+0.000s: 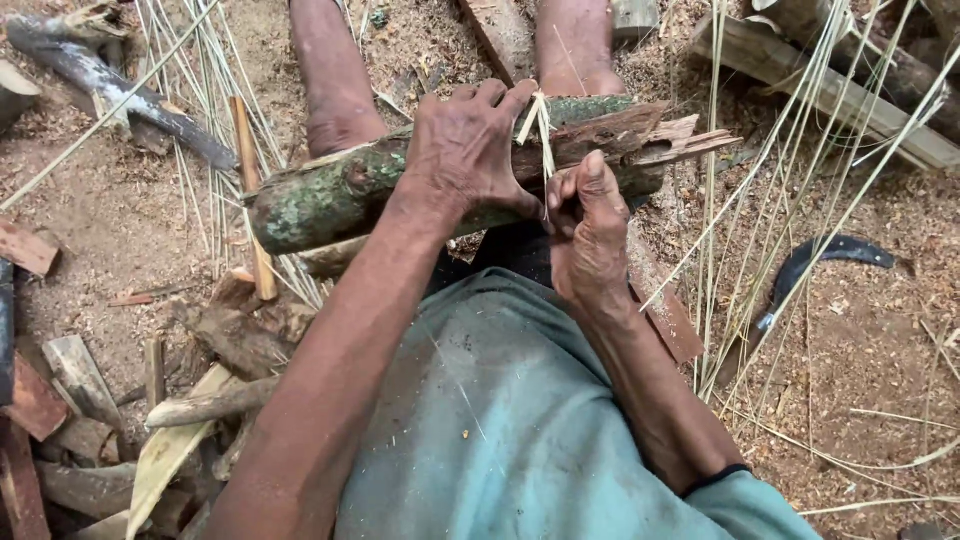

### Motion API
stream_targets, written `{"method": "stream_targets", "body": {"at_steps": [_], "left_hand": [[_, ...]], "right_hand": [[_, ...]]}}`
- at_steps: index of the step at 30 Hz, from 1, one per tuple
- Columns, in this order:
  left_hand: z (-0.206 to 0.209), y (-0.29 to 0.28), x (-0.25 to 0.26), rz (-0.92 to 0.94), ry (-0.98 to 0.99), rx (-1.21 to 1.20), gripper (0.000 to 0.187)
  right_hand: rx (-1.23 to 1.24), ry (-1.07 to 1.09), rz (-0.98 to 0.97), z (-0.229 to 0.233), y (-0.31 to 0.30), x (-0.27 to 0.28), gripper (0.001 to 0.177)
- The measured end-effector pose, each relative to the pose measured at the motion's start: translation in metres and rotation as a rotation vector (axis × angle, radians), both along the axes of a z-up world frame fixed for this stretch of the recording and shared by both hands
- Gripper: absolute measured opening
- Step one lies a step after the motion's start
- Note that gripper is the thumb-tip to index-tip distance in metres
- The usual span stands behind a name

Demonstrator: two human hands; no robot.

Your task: Bundling wood pieces together using thin fiber strips while sitting on the ground

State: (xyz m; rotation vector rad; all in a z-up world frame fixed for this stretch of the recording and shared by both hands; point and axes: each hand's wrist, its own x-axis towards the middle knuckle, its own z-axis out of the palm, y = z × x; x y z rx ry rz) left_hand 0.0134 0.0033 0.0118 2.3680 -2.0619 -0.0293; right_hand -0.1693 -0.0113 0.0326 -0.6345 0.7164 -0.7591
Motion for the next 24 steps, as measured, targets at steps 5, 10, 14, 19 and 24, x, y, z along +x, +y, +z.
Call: {"method": "stream_targets", "body": {"at_steps": [5, 10, 14, 19, 24], "left_hand": [[0.0, 0.0, -0.006, -0.024, 0.019, -0.072, 0.128], [0.036, 0.014, -0.001, -0.084, 0.303, -0.269, 0.118], [0.018, 0.041, -0.009, -0.033, 0.123, -0.157, 0.144], [0.056, 0.082, -0.012, -0.043, 0.31, -0.29, 0.122], [0.08, 0.127, 0.0, 0.019, 0.469, -0.271, 0.104]], "right_hand": [[-0.216, 0.148, 0.008, -0.006, 0.004, -0.008, 0.033], [-0.227, 0.045, 0.11, -0.017, -0.024, -0.016, 0.023], [-0.089, -0.272, -0.447, 0.004, -0.032, -0.022, 0.029], [-0.72, 1.183, -0.522, -0.148, -0.164, -0.166, 0.041], [-0.285, 1.021, -0.423, -0.168, -0.222, -0.162, 0.097]]}}
